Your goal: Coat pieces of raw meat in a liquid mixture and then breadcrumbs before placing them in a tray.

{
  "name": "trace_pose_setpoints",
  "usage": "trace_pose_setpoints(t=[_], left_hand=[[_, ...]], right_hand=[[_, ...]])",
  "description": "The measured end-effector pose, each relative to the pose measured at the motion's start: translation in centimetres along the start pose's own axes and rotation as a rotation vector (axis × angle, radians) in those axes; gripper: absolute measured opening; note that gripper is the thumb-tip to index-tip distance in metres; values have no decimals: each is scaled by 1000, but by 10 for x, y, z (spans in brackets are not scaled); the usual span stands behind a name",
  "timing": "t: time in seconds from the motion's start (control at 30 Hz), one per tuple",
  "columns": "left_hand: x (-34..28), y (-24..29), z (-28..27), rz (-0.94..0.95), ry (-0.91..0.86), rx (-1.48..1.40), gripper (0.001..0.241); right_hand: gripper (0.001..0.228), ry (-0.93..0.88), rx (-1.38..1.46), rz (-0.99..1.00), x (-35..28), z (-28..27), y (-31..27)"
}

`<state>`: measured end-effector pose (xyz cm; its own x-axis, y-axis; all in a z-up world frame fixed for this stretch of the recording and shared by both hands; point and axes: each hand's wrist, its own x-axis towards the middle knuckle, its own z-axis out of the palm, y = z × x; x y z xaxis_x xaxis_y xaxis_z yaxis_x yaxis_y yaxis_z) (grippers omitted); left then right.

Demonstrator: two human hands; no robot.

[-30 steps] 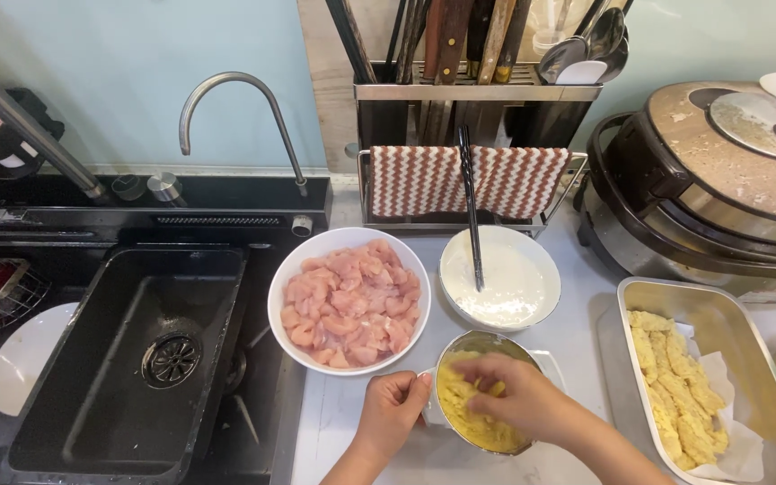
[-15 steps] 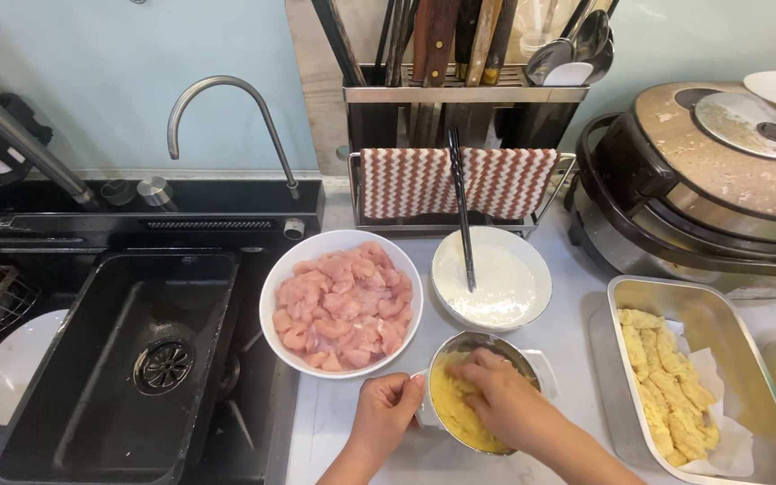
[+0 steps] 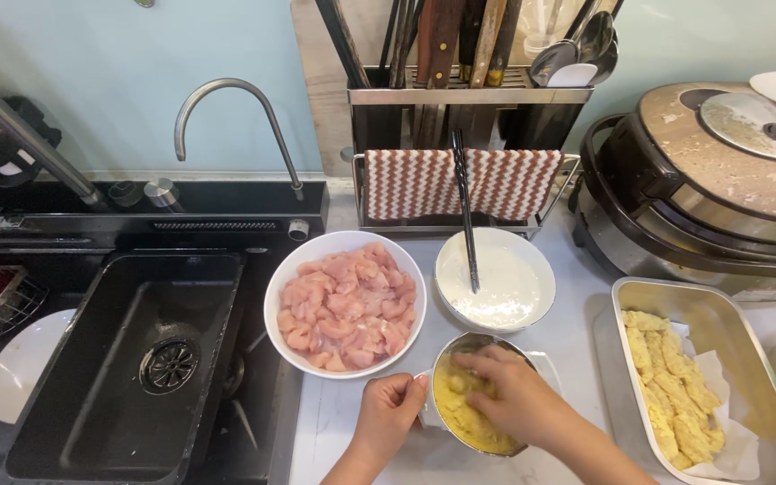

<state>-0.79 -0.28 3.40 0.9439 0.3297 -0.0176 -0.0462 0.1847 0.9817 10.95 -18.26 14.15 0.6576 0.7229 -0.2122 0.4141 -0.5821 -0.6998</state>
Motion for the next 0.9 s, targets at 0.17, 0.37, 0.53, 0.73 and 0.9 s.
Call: trace_pose_setpoints(t=[0.17,0.37,0.53,0.73,0.9], left_hand=[[0,-1,2,-16,-5,3,44],[0,-1,2,-14,-6,-10,44],[0,0,1,-32,-1,-21,44],[1,0,3,-53,2,-1,43],[0,-1,2,-41,2,-16,43]], right_hand=[[46,5,-55,-29,2,5,11],[54,5,-45,-19,1,3,6],[48,-82,54,109,3,-2,0],[54,33,-139,-55,4,4,18],[57,-83,120,23,4,-8,9]])
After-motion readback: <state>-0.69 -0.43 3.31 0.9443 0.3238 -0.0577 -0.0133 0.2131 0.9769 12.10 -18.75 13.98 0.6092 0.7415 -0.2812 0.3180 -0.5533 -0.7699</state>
